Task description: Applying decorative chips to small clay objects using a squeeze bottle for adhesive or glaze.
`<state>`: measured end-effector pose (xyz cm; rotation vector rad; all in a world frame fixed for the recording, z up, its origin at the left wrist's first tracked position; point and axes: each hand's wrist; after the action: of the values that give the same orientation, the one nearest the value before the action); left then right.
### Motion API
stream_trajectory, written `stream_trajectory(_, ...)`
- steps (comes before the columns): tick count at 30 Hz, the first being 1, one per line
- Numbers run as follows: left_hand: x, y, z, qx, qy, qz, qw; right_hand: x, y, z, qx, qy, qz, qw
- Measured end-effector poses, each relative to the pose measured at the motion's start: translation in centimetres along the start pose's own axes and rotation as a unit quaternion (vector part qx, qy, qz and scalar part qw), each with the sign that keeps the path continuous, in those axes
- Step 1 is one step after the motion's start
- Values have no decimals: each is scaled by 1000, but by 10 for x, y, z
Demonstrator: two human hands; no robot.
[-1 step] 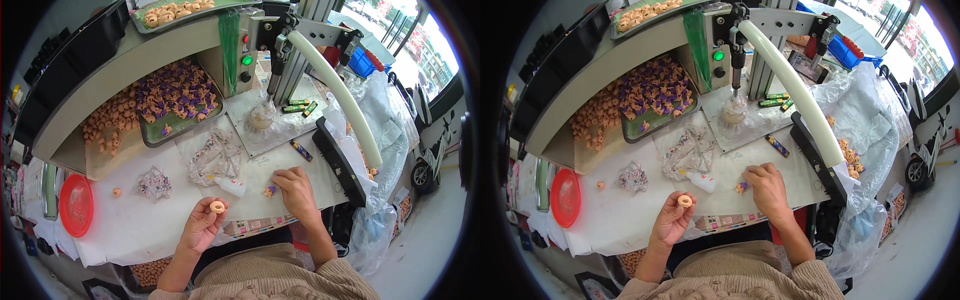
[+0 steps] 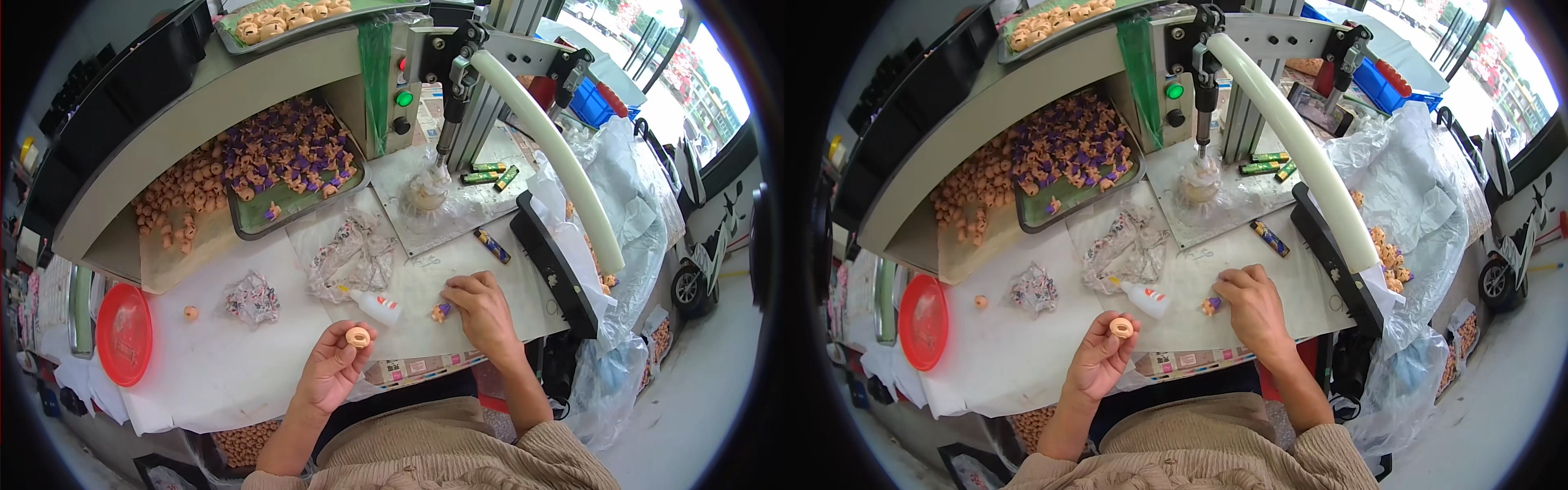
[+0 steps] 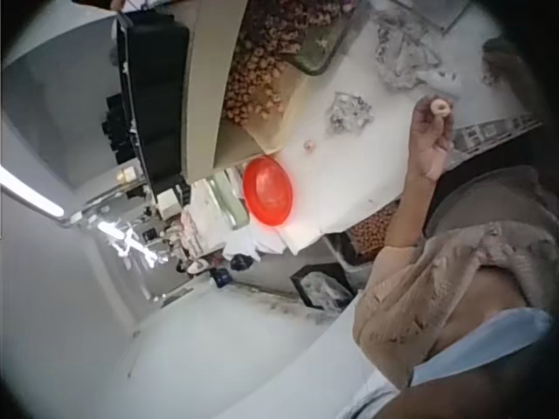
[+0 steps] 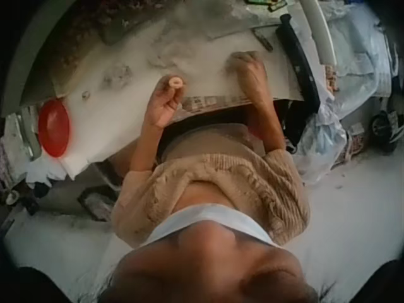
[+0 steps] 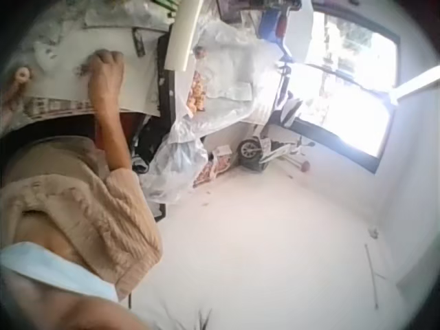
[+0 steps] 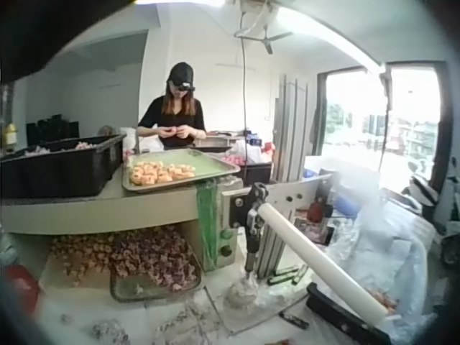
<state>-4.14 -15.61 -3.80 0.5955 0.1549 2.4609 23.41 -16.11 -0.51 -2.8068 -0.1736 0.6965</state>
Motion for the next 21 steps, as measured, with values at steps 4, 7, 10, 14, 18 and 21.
stream_trajectory(4,1,-2,11,-9,-12,-22,1000,-7,-10,1,9,-27,10,1000)
stream_trajectory(7,4,-2,12,-3,-34,-35,999,-33,-13,-2,10,-150,31,988)
stream_trajectory(10,3,-2,11,1,-56,-44,997,-66,-6,-1,-26,-311,44,949)
stream_trajectory(14,3,1,6,-29,-73,-44,996,-86,-3,10,-35,-366,-33,929)
stream_trajectory(18,5,4,0,-23,-84,-38,995,-88,-5,16,-43,-346,-55,936)
stream_trajectory(21,7,6,-2,-24,-128,-36,991,-92,-4,17,-44,-340,-45,938)
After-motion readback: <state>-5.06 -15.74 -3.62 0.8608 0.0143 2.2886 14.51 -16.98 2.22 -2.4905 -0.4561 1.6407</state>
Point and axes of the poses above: each hand's wrist, its own y-axis away from the middle knuckle, its own z-axis out of the palm, x = y × z
